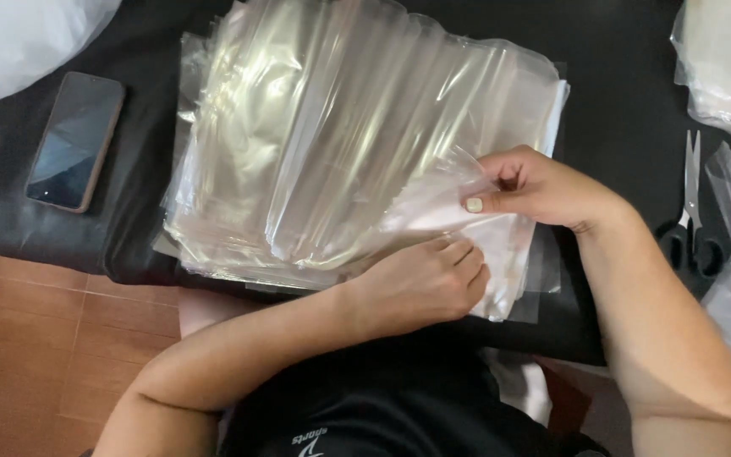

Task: Separating and organizing thin clear plastic bags from a stack on a workspace.

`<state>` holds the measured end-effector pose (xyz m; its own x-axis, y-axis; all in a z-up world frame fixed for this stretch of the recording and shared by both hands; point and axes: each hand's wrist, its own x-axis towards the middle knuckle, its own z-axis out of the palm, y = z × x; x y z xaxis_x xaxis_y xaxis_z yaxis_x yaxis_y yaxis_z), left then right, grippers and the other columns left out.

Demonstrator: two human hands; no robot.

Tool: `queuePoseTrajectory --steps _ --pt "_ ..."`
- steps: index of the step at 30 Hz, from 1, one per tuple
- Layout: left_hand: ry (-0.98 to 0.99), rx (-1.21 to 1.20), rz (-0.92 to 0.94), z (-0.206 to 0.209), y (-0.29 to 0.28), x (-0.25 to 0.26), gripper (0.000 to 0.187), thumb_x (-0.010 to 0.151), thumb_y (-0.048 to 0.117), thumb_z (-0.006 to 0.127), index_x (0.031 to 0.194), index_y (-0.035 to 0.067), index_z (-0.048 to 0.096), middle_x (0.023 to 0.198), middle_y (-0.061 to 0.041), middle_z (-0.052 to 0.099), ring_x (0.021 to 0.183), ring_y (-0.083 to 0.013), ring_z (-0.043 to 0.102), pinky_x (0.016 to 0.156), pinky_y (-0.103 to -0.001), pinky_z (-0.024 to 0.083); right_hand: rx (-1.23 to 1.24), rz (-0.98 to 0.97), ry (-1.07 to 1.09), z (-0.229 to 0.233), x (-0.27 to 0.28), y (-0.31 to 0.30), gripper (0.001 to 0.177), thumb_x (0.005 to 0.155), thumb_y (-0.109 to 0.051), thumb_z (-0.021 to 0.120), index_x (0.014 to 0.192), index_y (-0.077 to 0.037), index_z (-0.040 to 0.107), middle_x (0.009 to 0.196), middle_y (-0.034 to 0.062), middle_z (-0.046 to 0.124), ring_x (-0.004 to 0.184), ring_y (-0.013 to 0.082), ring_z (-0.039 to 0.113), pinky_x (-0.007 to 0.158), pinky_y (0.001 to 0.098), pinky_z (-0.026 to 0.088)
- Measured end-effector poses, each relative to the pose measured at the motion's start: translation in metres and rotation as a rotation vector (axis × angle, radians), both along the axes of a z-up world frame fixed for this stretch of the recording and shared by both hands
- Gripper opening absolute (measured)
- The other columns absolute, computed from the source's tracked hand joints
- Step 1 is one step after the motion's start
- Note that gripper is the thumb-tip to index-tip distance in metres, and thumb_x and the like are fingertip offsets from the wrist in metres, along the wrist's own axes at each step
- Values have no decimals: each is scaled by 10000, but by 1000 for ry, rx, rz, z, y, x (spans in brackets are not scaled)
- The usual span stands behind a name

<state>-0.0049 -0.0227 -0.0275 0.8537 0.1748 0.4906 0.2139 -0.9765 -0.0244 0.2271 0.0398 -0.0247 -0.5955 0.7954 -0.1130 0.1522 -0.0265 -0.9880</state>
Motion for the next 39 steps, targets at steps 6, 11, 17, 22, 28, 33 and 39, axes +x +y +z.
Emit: queuePoseTrajectory --steps 6,11,17,22,28,33,39 --pt "2 47 57 -1 -8 -4 208 883 63 562 1064 6 645 988 -177 700 963 -331 743 763 -346 569 -30 7 0 -6 4 6 167 894 -63 725 1017 44 754 793 83 774 738 96 679 658 293 605" --pt "26 92 200 17 -20 -5 433 895 21 579 1327 17 545 998 -164 704 971 -290 754 753 -306 579 -53 -25 15 -5 3 5 168 891 -70 734 1030 24 747 778 67 762 714 90 684 631 288 606" --pt "7 -54 274 33 -20 -11 488 837 -41 533 1311 66 577 803 -51 629 739 -231 707 591 -293 541 -19 -33 8 6 -5 1 167 903 -88 732 1052 -12 749 789 23 743 715 43 628 613 236 567" --pt "-6 -152 328 24 1 -14 535 800 -55 526 1293 150 566 902 1 636 746 -215 683 550 -322 528 15 -13 -7 13 -10 -1 201 905 -107 736 1076 -3 750 809 28 746 730 24 592 604 245 572" --pt "-84 -492 340 52 28 -15 305 915 -19 541 1147 157 631 725 -50 619 670 -333 657 567 -408 510 -19 -24 25 27 -14 -3 164 914 -96 724 1048 -8 759 797 10 745 694 36 621 667 215 548" --pt "-226 -717 331 57 44 -10 112 924 23 647 997 108 648 619 -51 575 579 -292 627 563 -350 503 -42 -25 27 11 -7 -2 130 956 -113 685 996 -13 757 785 -28 706 684 49 606 696 230 548" --pt "-223 -795 295 63 53 -13 227 863 -13 672 1063 84 630 754 -88 725 680 -321 720 606 -386 562 -19 36 40 44 -16 -5 226 842 -208 802 906 -6 723 644 -41 569 602 36 490 596 193 483"
